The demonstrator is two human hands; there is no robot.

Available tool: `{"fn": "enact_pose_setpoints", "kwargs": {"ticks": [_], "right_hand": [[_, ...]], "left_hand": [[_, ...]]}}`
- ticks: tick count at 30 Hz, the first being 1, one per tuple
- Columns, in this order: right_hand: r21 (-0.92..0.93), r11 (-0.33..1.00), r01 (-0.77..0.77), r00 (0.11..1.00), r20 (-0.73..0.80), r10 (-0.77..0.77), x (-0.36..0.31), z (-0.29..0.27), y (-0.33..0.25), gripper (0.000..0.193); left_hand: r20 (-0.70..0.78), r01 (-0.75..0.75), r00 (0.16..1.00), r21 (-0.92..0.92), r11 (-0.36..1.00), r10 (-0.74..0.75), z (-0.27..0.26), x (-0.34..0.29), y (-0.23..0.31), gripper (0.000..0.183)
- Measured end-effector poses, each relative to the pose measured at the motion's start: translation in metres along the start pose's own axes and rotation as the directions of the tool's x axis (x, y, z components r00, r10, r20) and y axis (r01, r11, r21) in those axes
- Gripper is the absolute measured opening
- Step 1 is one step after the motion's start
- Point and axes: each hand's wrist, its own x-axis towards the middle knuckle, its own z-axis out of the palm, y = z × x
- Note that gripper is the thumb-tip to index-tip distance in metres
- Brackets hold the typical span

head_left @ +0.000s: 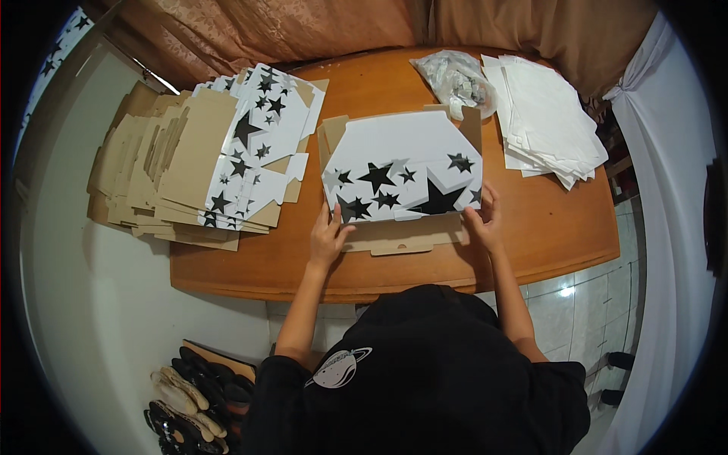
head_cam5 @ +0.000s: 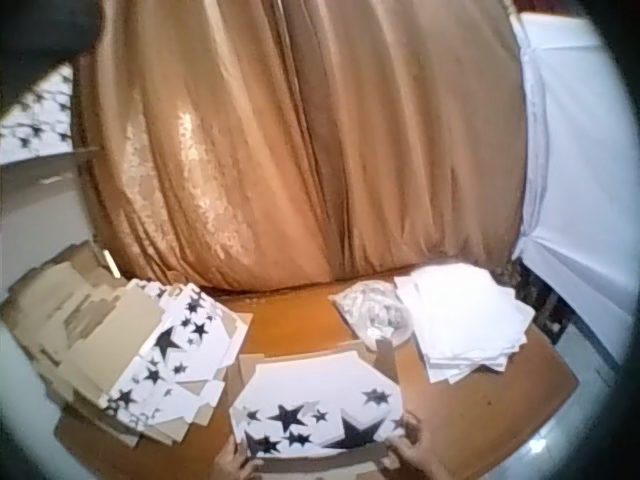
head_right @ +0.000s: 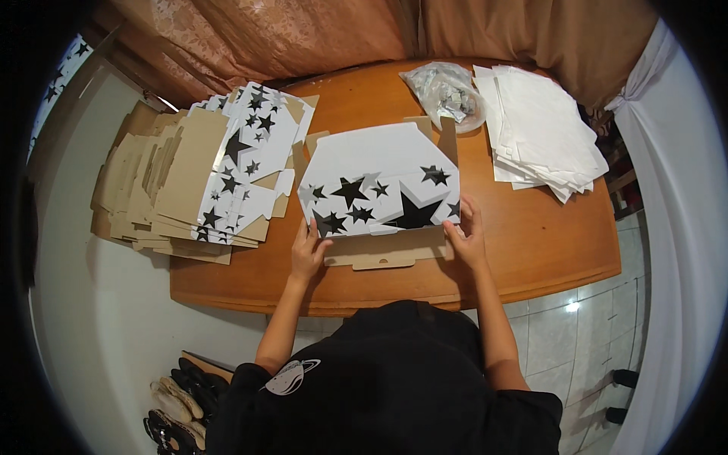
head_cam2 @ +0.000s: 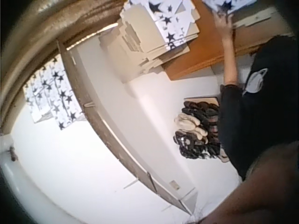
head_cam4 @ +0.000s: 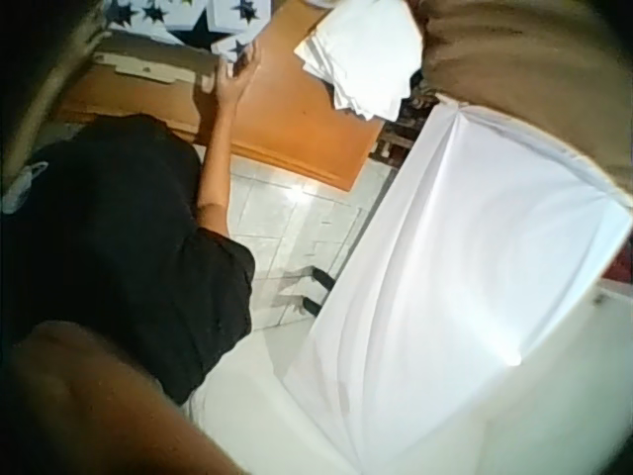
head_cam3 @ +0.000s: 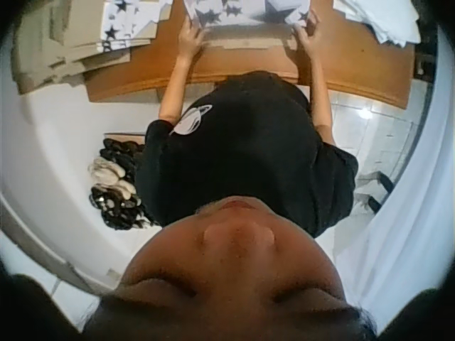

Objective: Assemble flat cardboard into shoe boxes and place protective tissue paper inside.

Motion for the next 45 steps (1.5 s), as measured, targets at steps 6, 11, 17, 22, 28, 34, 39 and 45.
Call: {"fn": "enact_pose_setpoints", "kwargs": {"ticks": [6,11,17,22,28,34,39,45], "right_hand": [[-0.131,0.986,-0.104,0.995,-0.022,0.102,-0.024,0.001,0.010,0.068],[-0.601,0.798,-0.049,0.991,0.068,0.112,-0.021,0.004,0.027,0.060],[-0.678,0.734,-0.035,0.994,0.055,0.098,-0.027,0.013,0.020,0.054],[-0.612,0.790,-0.026,0.997,0.043,0.067,-0.024,0.019,0.014,0.054],[-0.717,0.696,0.042,0.999,0.048,-0.011,-0.030,0.020,0.024,0.053],[-0.728,0.685,-0.044,0.993,0.041,0.107,-0.027,0.025,0.006,0.052],[-0.726,0.668,-0.162,0.973,-0.005,0.230,-0.031,0.021,0.001,0.059],[-0.839,0.464,-0.284,0.903,-0.071,0.424,-0.027,0.005,-0.043,0.059]], "left_hand": [[0.004,0.354,0.934,-0.126,0.927,-0.357,0.016,-0.018,0.021,0.099],[-0.016,0.443,0.893,-0.137,0.886,-0.450,0.025,-0.022,0.015,0.097],[-0.001,0.482,0.872,-0.171,0.859,-0.489,0.020,-0.024,0.020,0.093],[0.003,0.534,0.836,-0.233,0.813,-0.548,0.019,-0.020,0.034,0.079],[-0.052,0.528,0.849,0.028,0.849,-0.526,0.036,-0.034,0.037,0.096],[-0.064,0.548,0.835,0.002,0.836,-0.547,0.033,-0.028,0.049,0.096],[0.008,0.572,0.819,-0.089,0.815,-0.574,0.019,-0.036,0.043,0.084],[0.239,0.853,0.518,-0.065,0.519,-0.821,-0.025,-0.021,0.045,0.075]]}}
